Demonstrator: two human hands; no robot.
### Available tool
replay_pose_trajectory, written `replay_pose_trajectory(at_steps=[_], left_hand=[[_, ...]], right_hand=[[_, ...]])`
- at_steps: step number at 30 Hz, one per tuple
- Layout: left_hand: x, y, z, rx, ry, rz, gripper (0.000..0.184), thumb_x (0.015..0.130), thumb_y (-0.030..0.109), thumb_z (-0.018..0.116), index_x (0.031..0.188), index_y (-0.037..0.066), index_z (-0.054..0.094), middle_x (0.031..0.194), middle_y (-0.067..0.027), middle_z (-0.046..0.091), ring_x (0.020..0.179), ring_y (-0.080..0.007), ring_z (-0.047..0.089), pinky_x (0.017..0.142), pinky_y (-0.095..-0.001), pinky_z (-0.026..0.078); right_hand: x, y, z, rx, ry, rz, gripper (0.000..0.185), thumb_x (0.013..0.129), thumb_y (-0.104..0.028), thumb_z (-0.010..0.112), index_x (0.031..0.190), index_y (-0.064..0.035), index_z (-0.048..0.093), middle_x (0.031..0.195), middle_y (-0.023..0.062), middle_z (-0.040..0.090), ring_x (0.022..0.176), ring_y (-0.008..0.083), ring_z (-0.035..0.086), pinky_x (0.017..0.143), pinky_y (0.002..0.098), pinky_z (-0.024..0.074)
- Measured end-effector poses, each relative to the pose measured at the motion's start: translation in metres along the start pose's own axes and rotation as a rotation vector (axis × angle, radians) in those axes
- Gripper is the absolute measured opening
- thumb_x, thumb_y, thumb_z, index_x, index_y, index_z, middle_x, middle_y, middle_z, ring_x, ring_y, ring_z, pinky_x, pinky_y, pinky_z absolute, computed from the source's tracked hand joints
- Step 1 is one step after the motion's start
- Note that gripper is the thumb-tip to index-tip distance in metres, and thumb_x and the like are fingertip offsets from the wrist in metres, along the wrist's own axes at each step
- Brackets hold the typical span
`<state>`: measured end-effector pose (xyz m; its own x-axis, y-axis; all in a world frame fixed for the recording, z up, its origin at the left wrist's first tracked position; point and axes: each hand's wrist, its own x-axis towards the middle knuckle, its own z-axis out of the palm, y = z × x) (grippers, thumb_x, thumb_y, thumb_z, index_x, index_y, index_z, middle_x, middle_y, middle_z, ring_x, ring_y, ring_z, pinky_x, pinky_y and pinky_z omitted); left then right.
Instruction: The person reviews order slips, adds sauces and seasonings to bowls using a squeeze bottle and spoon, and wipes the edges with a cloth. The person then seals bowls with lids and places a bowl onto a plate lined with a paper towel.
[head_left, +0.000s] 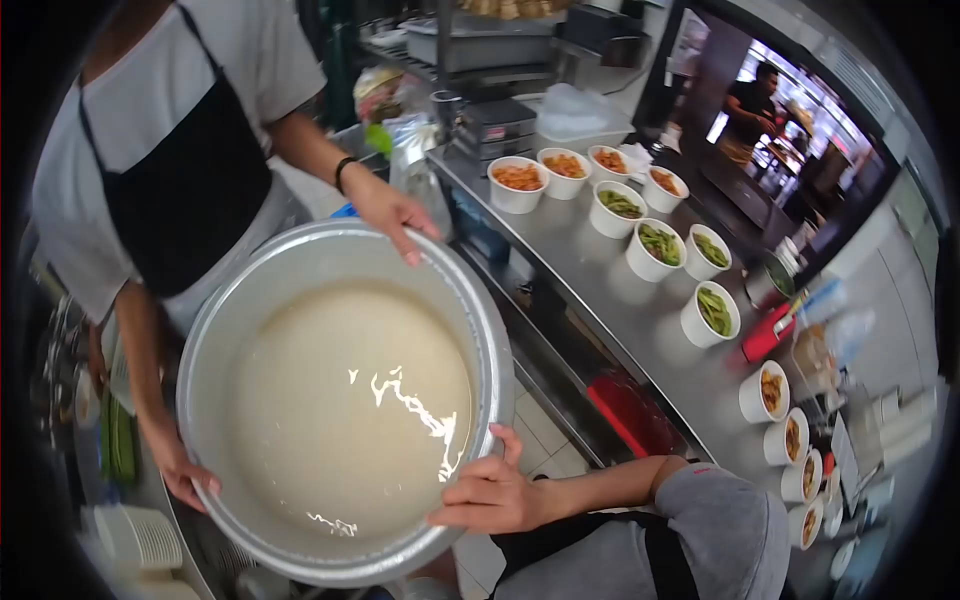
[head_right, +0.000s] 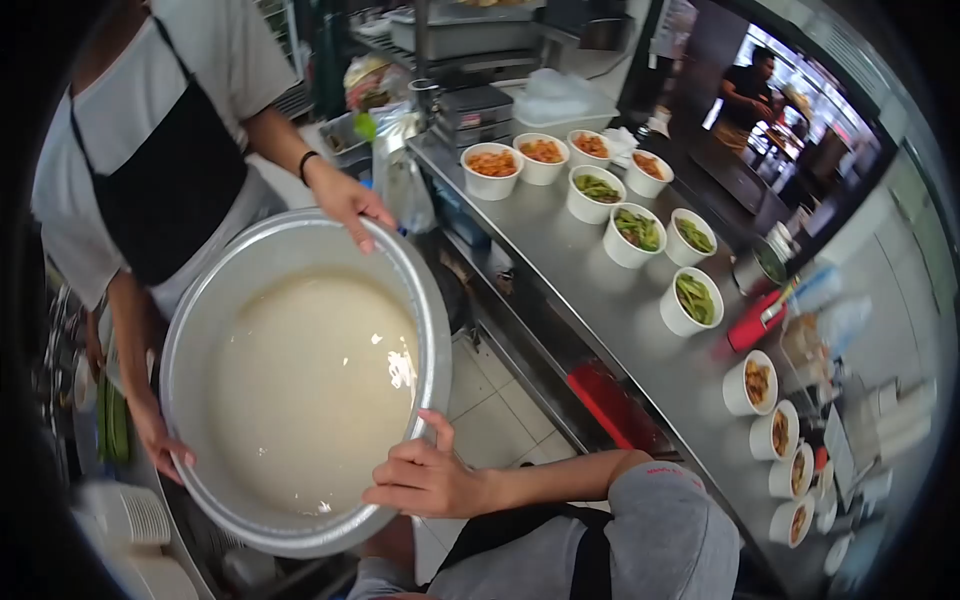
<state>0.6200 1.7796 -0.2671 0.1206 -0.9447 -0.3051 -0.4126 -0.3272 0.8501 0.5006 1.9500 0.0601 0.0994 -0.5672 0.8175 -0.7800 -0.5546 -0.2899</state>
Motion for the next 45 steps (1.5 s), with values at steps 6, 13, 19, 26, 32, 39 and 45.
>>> replay_pose_trajectory(at_steps=[6, 13, 19, 26, 32, 39, 45], left_hand=[[-0.042, -0.002, 0.016, 0.003, 0.021, -0.026, 0.037, 0.082, 0.023, 0.047, 0.117, 0.011, 0.046, 0.117, -0.0074, 0.05, 0.109, -0.0234, 0.045, 0.091, -0.0375, 0.037], [-0.096, -0.008, 0.019, -0.105, -0.001, -0.067, 0.035, 0.079, 0.019, 0.051, 0.113, 0.01, 0.049, 0.114, -0.0082, 0.052, 0.105, -0.0249, 0.048, 0.089, -0.0367, 0.038], [-0.169, 0.017, 0.009, -0.321, -0.147, -0.084, 0.034, 0.077, 0.015, 0.053, 0.11, 0.01, 0.052, 0.112, -0.0088, 0.053, 0.102, -0.0261, 0.05, 0.087, -0.036, 0.04], [-0.276, 0.139, -0.004, -0.465, -0.853, -0.05, 0.032, 0.074, 0.01, 0.057, 0.106, 0.009, 0.055, 0.109, -0.0096, 0.055, 0.099, -0.0276, 0.052, 0.085, -0.0351, 0.041], [-0.387, 0.23, 0.072, -0.166, -1.518, 0.309, 0.031, 0.072, 0.006, 0.059, 0.103, 0.009, 0.058, 0.106, -0.0103, 0.057, 0.096, -0.0289, 0.054, 0.083, -0.0344, 0.043], [-0.489, 0.277, 0.2, 0.193, -1.629, 1.608, 0.04, 0.072, 0.008, 0.064, 0.11, 0.006, 0.055, 0.111, -0.0116, 0.055, 0.1, -0.0302, 0.053, 0.082, -0.035, 0.044], [-0.523, 0.261, 0.335, 0.228, -1.569, 0.957, 0.034, 0.086, 0.022, 0.054, 0.113, 0.002, 0.046, 0.105, -0.0141, 0.052, 0.079, -0.0209, 0.061, 0.065, -0.0316, 0.052]], right_hand=[[0.01, 0.001, -0.005, -0.012, 0.013, -0.023, 0.02, 0.062, -0.013, 0.064, 0.081, -0.0176, 0.065, 0.078, -0.0081, 0.052, 0.077, 0.0118, 0.046, 0.1, 0.052, 0.0085], [0.011, 0.012, -0.012, 0.032, -0.059, -0.02, 0.019, 0.062, -0.013, 0.064, 0.08, -0.0167, 0.065, 0.076, -0.0081, 0.052, 0.075, 0.011, 0.046, 0.1, 0.0522, 0.0089], [0.011, 0.02, -0.009, 0.025, -0.043, -0.132, 0.024, 0.061, -0.023, 0.067, 0.084, -0.0207, 0.068, 0.076, -0.0082, 0.052, 0.078, 0.0124, 0.045, 0.102, 0.051, 0.0116], [-0.049, 0.037, -0.116, 0.269, -0.191, 0.433, 0.067, 0.079, -0.041, 0.057, 0.135, -0.0147, 0.03, 0.134, 0.0082, 0.033, 0.125, 0.023, 0.029, 0.103, 0.0524, 0.015], [-0.23, 0.06, -0.248, 1.442, 0.263, 1.392, 0.068, 0.088, -0.057, 0.035, 0.137, -0.0101, 0.027, 0.126, 0.0094, 0.046, 0.116, 0.0189, 0.041, 0.091, 0.0334, 0.0339], [-0.334, -0.051, -0.362, 0.648, 0.508, 1.327, 0.025, 0.087, -0.024, 0.057, 0.104, -0.0065, 0.058, 0.092, -0.0034, 0.058, 0.08, 0.0024, 0.049, 0.067, 0.0199, 0.0409], [-0.389, -0.104, -0.408, 0.388, 1.114, 1.469, 0.018, 0.088, -0.02, 0.055, 0.095, -0.0037, 0.058, 0.083, -0.0036, 0.056, 0.069, 0.0021, 0.046, 0.061, 0.0211, 0.0413]])
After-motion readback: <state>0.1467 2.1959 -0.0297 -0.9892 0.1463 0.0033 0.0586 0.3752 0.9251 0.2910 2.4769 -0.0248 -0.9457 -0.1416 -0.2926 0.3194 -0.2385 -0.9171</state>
